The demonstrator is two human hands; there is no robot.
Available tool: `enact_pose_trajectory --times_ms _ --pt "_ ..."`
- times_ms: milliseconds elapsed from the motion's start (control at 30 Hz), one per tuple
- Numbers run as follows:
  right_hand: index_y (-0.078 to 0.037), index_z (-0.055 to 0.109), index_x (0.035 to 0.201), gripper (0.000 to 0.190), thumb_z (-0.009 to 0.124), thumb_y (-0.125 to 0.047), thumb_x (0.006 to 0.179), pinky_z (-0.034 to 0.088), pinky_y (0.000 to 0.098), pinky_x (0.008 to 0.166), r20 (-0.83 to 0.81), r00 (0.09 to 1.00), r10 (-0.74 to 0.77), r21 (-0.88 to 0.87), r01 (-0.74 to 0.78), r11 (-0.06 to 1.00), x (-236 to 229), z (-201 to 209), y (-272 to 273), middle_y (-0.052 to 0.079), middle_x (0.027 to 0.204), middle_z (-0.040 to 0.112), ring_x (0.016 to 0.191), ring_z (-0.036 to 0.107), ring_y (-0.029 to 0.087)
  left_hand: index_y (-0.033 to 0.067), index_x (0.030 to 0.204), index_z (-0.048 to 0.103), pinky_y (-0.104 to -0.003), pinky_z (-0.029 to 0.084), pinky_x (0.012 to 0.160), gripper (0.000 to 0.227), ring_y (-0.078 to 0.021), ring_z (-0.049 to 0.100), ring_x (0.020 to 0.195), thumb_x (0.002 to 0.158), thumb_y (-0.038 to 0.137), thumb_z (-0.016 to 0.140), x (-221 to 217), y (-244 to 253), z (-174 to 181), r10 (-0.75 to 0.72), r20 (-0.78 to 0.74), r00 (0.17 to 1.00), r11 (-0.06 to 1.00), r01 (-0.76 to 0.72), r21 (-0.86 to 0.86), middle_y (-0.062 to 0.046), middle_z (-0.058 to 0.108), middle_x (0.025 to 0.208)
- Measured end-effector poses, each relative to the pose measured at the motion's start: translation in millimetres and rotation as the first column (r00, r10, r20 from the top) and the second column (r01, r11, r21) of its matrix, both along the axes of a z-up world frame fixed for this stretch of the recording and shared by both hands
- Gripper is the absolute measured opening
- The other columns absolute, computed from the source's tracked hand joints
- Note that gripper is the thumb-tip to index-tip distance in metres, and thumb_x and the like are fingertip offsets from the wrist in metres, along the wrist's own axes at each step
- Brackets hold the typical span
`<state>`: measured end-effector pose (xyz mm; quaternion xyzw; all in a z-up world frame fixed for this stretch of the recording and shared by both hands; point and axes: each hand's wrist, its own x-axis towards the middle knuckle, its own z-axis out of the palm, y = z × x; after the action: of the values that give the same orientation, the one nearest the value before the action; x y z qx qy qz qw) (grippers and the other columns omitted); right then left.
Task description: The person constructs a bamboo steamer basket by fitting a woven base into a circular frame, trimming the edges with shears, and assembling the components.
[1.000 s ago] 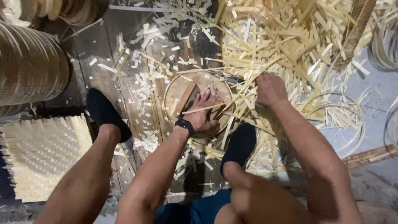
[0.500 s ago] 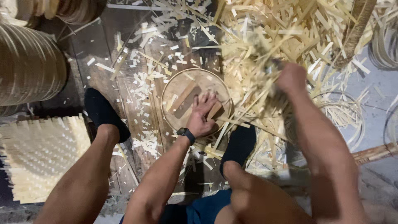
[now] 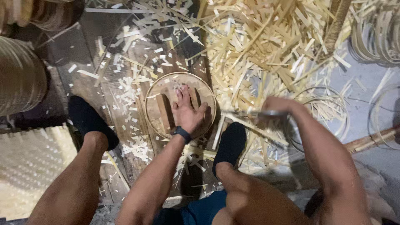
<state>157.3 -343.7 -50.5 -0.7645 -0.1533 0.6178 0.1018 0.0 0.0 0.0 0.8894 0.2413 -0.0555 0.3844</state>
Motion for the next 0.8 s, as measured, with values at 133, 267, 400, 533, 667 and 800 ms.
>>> enact_pose_trajectory --times_ms 133,267,400,533,667,800 --pt "-0.010 0.084 0.086 0.044 0.077 -0.053 0.081 0.049 0.0370 0.057 0.382 0.863 -0.331 0.096 0.319 0.943 71.0 5.6 4.2 0.012 0.071 0.074 0.058 0.063 0.023 0.0161 0.165 0.028 -0.050 0.046 0.115 0.088 -0.0432 0.070 0.109 0.093 0.054 0.062 19.3 50.0 22.3 -0.014 -0.433 0.901 0.996 -0.026 -0.087 -0.038 0.069 0.111" --pt "-0.005 0.075 0.092 0.053 0.084 -0.057 0.081 0.055 0.0371 0.062 0.600 0.732 -0.324 -0.140 0.494 0.858 52.2 7.2 42.2 0.007 0.075 0.065 0.064 0.061 0.018 0.0115 0.147 0.057 -0.050 0.051 0.106 0.056 -0.0378 0.065 0.118 0.100 0.042 0.059 51.9 96.3 8.9 -0.254 0.038 0.967 0.945 0.240 0.221 -0.025 0.070 0.126" --pt "-0.004 0.068 0.117 0.041 0.080 -0.027 0.084 0.059 0.0428 0.076 0.628 0.630 -0.457 0.097 0.519 0.849 -12.7 11.4 65.3 0.014 0.101 0.067 0.081 0.067 0.025 0.0081 0.128 0.072 -0.051 0.049 0.102 0.045 -0.0410 0.060 0.117 0.101 0.044 0.064 80.1 109.1 -16.0 -0.451 0.030 0.892 0.874 0.435 0.215 -0.025 0.067 0.127" --pt "-0.006 0.059 0.139 0.062 0.083 -0.032 0.088 0.059 0.0419 0.092 0.921 0.284 -0.267 0.234 0.144 0.961 -62.0 16.8 88.6 0.013 0.134 0.051 0.115 0.067 0.031 0.0188 0.117 0.078 -0.054 0.044 0.099 0.050 -0.0400 0.052 0.118 0.086 0.058 0.073 103.6 96.6 -33.8 -0.396 -0.311 0.864 0.877 0.456 0.149 -0.022 0.065 0.119" --pt "-0.010 0.061 0.122 0.036 0.072 -0.018 0.089 0.063 0.0302 0.061 0.022 0.571 -0.821 0.191 0.804 0.564 -94.5 3.1 149.7 0.007 0.108 0.068 0.080 0.072 0.022 0.0195 0.106 0.084 -0.051 0.043 0.099 0.044 -0.0335 0.054 0.116 0.078 0.053 0.080 110.9 82.2 -47.4 -0.437 -0.179 0.881 0.892 0.451 0.041 -0.015 0.066 0.119" --pt "0.000 0.067 0.090 0.018 0.077 -0.016 0.091 0.050 0.0322 0.056 0.116 0.536 -0.836 0.415 0.739 0.531 -110.7 -13.0 169.2 0.011 0.075 0.068 0.064 0.064 0.019 0.0130 0.101 0.082 -0.048 0.037 0.091 0.045 -0.0305 0.052 0.106 0.072 0.047 0.088 106.6 70.4 -58.1 -0.344 -0.188 0.920 0.936 0.353 0.015 -0.011 0.063 0.104"
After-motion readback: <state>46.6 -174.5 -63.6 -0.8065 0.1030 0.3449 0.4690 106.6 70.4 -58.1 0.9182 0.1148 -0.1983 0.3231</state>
